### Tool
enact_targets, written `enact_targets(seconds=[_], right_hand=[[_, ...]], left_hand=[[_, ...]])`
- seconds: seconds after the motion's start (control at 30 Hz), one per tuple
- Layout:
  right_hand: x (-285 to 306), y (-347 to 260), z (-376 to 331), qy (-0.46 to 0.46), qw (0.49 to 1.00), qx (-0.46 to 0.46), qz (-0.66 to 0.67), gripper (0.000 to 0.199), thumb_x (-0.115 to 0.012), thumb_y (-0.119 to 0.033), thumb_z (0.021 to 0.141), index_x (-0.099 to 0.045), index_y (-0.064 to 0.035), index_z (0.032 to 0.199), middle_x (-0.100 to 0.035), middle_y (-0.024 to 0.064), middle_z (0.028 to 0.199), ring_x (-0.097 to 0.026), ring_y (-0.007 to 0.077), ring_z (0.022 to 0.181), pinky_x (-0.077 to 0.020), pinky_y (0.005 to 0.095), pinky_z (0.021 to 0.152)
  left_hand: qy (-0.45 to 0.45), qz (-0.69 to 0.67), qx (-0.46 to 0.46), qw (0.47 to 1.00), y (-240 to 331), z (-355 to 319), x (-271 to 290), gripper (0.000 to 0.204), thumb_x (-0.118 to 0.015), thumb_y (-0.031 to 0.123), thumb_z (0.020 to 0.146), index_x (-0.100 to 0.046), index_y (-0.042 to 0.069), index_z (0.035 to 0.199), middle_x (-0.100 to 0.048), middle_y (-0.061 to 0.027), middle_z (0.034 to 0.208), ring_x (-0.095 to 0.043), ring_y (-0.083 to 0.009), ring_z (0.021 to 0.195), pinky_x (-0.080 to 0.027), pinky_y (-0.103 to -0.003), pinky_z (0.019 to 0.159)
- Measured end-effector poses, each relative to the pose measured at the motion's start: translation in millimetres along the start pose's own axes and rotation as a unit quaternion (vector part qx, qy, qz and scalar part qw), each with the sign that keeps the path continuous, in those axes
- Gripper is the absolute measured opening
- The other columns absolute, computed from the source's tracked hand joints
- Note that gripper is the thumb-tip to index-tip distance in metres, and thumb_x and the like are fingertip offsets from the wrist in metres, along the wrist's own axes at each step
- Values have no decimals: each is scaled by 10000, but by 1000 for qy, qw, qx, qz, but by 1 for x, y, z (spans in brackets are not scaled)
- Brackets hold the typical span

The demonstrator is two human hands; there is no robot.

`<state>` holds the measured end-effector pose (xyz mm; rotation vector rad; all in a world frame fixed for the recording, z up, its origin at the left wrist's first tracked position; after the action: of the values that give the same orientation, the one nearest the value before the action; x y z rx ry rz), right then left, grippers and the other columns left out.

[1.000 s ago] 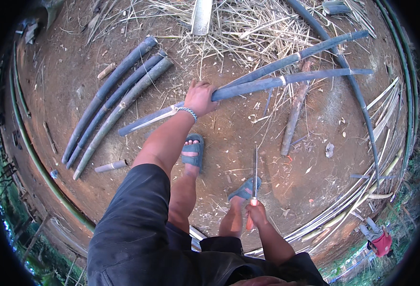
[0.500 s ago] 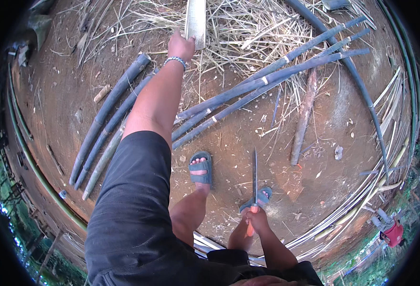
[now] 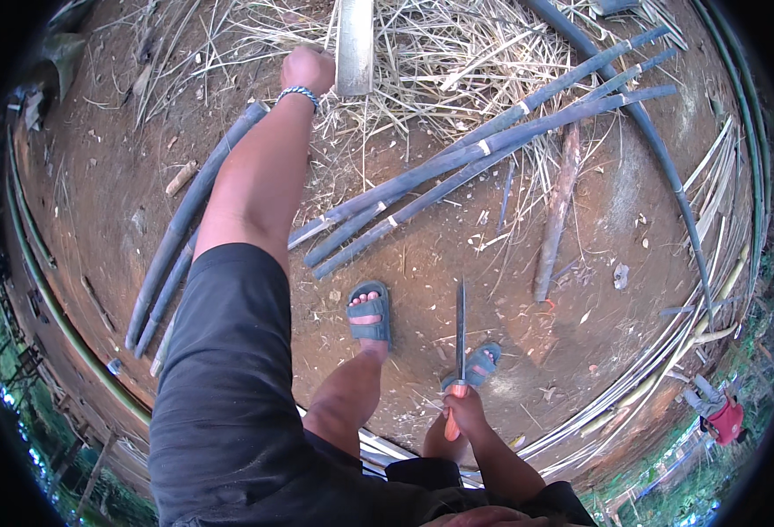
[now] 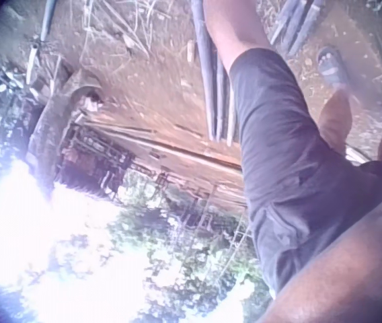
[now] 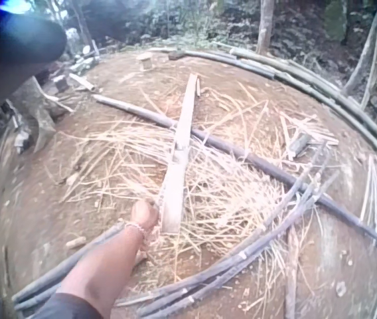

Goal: The person uses a knife to split bamboo poles into smaller strips. They hold the bamboo with one hand and strike it with the knife to separate the sections, then arrange the split pieces on the ground.

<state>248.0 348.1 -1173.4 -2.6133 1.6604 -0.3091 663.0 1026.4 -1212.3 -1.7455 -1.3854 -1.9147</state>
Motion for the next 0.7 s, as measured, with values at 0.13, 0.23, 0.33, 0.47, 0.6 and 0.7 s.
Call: enact_targets(seconds=[0.13, 0.23, 0.33, 0.47, 0.6, 0.7], right_hand=[[13, -39, -15, 39, 989, 91, -114, 198, -655, -24, 799, -586, -9, 984, -605, 66, 736, -612, 179, 592, -510, 330, 564], [17, -90, -31, 96, 945, 188, -250, 221, -701, -72, 802, -592, -13, 985, -630, 70, 742, -633, 172, 617, -513, 341, 581], [4, -154, -61, 106, 894, 260, -349, 289, -738, -173, 798, -603, -36, 1015, -678, 154, 836, -677, 319, 763, -528, 430, 687], [-35, -231, -105, 92, 845, 317, -422, 319, -721, -232, 803, -604, -51, 1039, -692, 226, 946, -661, 456, 931, -528, 513, 799], [-68, -267, -125, 81, 746, 400, -525, 293, -702, -195, 811, -591, -76, 1055, -696, 200, 995, -666, 438, 943, -531, 534, 810], [-89, -278, -150, 55, 687, 470, -551, 329, -714, -168, 781, -597, -85, 1077, -683, 176, 1043, -666, 425, 948, -538, 517, 825]], left_hand=[[-59, -33, -18, 998, 18, -37, 64, 279, -627, 290, 927, -766, 55, 986, -747, -172, 887, -720, -309, 853, -547, -404, 805], [-92, -76, 6, 993, -17, -77, 95, 266, -647, 268, 926, -759, 28, 940, -723, -115, 762, -684, -219, 695, -520, -365, 683], [-126, -176, 75, 973, -51, -147, 132, 280, -662, 272, 925, -746, 8, 885, -681, -58, 684, -608, -129, 612, -471, -339, 599], [-158, -223, 139, 952, -58, -238, 190, 268, -655, 233, 928, -738, -5, 838, -661, -72, 650, -606, -146, 587, -473, -336, 589], [-172, -318, 194, 912, -68, -310, 229, 225, -651, 182, 955, -706, -1, 837, -598, 15, 639, -521, -78, 566, -410, -272, 536], [-188, -361, 197, 892, -54, -362, 268, 217, -651, 177, 970, -704, 10, 842, -604, 23, 650, -513, -58, 576, -403, -265, 536]])
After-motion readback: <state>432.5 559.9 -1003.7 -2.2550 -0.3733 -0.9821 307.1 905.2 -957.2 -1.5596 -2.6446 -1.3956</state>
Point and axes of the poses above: each hand's wrist, its own z-axis towards the middle knuckle, its own x-axis out of the back of the hand, y = z × x, the point moved 10 cm from there along z, towards the middle knuckle
